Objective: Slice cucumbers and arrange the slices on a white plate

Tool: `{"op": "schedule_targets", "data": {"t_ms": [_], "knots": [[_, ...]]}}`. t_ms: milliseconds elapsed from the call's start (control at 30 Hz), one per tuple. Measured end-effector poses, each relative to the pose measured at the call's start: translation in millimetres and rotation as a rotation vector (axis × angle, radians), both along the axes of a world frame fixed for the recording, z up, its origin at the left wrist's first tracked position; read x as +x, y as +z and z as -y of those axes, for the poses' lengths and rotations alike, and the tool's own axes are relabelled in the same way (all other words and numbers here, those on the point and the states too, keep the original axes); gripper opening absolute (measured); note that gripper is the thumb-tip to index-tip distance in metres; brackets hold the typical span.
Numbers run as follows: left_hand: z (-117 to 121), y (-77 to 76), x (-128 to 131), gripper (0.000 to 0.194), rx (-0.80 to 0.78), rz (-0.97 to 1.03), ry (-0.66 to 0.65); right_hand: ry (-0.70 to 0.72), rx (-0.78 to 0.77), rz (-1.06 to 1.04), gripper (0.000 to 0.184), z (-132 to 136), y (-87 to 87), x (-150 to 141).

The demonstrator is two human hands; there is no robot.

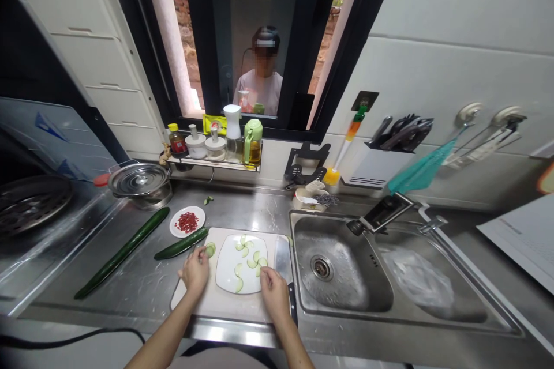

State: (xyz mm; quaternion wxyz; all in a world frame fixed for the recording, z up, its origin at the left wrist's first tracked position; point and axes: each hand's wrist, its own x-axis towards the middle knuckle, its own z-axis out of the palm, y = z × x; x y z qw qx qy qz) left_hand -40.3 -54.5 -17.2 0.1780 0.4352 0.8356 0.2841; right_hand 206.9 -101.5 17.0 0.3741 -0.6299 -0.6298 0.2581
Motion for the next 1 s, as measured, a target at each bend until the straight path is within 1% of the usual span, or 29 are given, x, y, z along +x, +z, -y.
{"op": "schedule_targets", "data": {"t_ms": [133, 233, 300, 467, 500, 567, 667, 767, 833, 1000], "knots": [[3, 16.5, 3, 0.024, 0.052, 0.04, -0.027, 0.0, 0.002, -0.003, 0.036, -1, 1.8, -2], [7, 31.5, 10, 0.022, 0.09, 0.124, -0.081, 0.014, 0.017, 0.018, 0.034, -4, 7.9, -8], [11, 41.0, 18, 0.021, 0.117, 0.192, -0.152, 0.049, 0.037, 0.043, 0.031, -8, 16.0, -16], [21, 58.5, 43, 0.019, 0.162, 0.412, -0.416, 0.178, 0.106, 0.074, 0.03, -18, 40.4, -41], [23, 60.4, 46, 0.02, 0.175, 0.457, -0.439, 0.201, 0.105, 0.061, 0.028, -20, 44.0, -45], [25, 62.9, 52, 0.02, 0.201, 0.53, -0.446, 0.231, 0.077, 0.01, 0.024, -22, 48.6, -52], [26, 64.4, 54, 0.021, 0.215, 0.583, -0.424, 0.208, 0.01, -0.108, 0.023, -25, 50.3, -58], [26, 65.4, 53, 0.021, 0.209, 0.603, -0.42, 0.168, -0.036, -0.203, 0.024, -26, 48.6, -61], [26, 66.3, 52, 0.021, 0.199, 0.6, -0.425, 0.167, -0.044, -0.24, 0.027, -26, 47.0, -61], [25, 67.9, 51, 0.02, 0.18, 0.574, -0.471, 0.175, -0.044, -0.272, 0.028, -28, 46.1, -59]]}}
